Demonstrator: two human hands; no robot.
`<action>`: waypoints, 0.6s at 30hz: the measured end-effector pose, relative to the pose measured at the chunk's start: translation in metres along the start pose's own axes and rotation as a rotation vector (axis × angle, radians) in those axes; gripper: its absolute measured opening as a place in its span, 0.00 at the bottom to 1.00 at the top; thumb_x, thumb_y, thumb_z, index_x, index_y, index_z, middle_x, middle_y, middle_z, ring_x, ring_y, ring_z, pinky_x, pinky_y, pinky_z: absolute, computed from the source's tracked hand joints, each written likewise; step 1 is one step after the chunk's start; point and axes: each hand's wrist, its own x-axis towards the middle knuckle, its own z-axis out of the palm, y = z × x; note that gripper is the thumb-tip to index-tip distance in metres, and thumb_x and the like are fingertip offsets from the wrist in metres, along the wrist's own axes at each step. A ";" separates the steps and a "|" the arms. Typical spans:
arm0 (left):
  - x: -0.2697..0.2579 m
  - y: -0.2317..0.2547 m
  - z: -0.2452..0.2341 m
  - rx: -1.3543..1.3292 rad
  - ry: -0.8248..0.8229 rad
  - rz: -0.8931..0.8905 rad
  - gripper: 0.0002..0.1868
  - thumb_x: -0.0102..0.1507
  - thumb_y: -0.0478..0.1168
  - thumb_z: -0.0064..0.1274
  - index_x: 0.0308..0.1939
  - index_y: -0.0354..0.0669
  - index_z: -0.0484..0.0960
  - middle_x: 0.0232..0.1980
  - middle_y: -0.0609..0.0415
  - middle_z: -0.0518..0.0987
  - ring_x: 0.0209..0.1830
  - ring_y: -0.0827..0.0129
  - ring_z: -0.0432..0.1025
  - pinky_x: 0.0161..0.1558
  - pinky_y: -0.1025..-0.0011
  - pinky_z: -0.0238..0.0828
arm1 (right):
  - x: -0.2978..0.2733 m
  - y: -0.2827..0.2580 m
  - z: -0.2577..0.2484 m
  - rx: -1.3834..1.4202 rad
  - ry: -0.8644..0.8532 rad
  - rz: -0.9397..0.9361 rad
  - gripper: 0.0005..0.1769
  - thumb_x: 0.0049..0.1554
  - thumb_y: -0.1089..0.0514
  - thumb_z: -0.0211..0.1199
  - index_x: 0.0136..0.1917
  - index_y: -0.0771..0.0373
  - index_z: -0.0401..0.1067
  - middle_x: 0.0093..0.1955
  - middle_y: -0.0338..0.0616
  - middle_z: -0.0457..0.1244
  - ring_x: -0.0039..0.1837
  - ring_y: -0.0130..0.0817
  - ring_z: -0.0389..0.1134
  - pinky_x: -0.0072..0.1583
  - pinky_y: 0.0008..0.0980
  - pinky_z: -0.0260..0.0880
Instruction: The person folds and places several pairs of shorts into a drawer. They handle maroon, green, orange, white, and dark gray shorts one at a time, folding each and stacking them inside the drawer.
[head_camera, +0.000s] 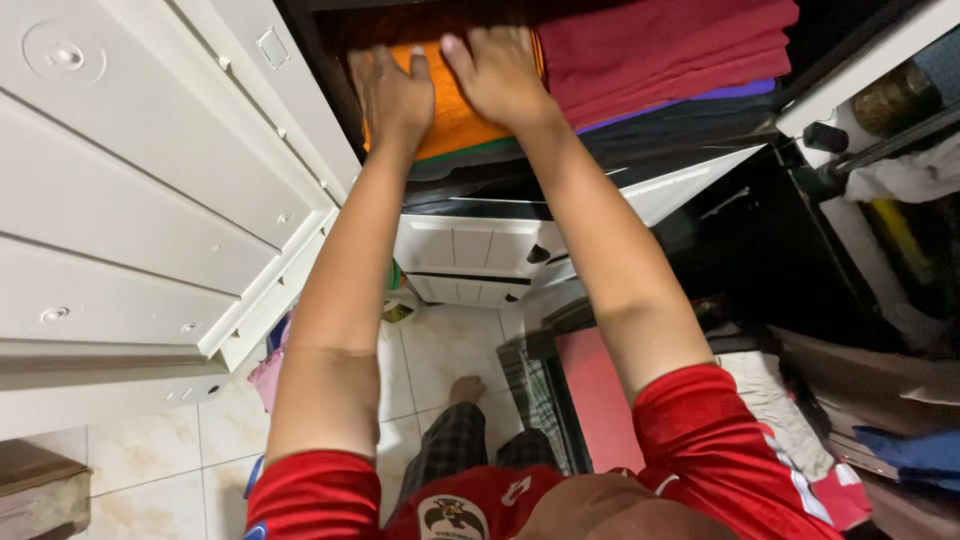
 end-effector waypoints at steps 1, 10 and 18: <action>-0.006 -0.004 0.002 0.104 0.061 0.204 0.38 0.69 0.59 0.35 0.74 0.33 0.58 0.78 0.30 0.48 0.80 0.41 0.41 0.76 0.50 0.37 | -0.019 -0.006 -0.008 0.004 0.039 -0.084 0.31 0.67 0.39 0.42 0.59 0.69 0.69 0.58 0.68 0.63 0.63 0.68 0.61 0.64 0.59 0.55; -0.069 -0.019 -0.007 0.454 0.039 0.660 0.33 0.72 0.56 0.41 0.70 0.32 0.68 0.75 0.29 0.58 0.74 0.29 0.50 0.69 0.37 0.44 | -0.108 0.000 -0.015 -0.035 0.175 -0.225 0.33 0.69 0.44 0.52 0.76 0.69 0.57 0.77 0.69 0.50 0.79 0.68 0.51 0.77 0.59 0.51; -0.098 0.061 0.022 0.247 0.027 1.165 0.30 0.66 0.47 0.54 0.67 0.32 0.70 0.75 0.33 0.61 0.75 0.32 0.54 0.70 0.34 0.50 | -0.130 0.010 -0.119 0.018 0.466 -0.264 0.15 0.58 0.66 0.55 0.57 0.67 0.73 0.49 0.52 0.67 0.50 0.50 0.68 0.54 0.42 0.69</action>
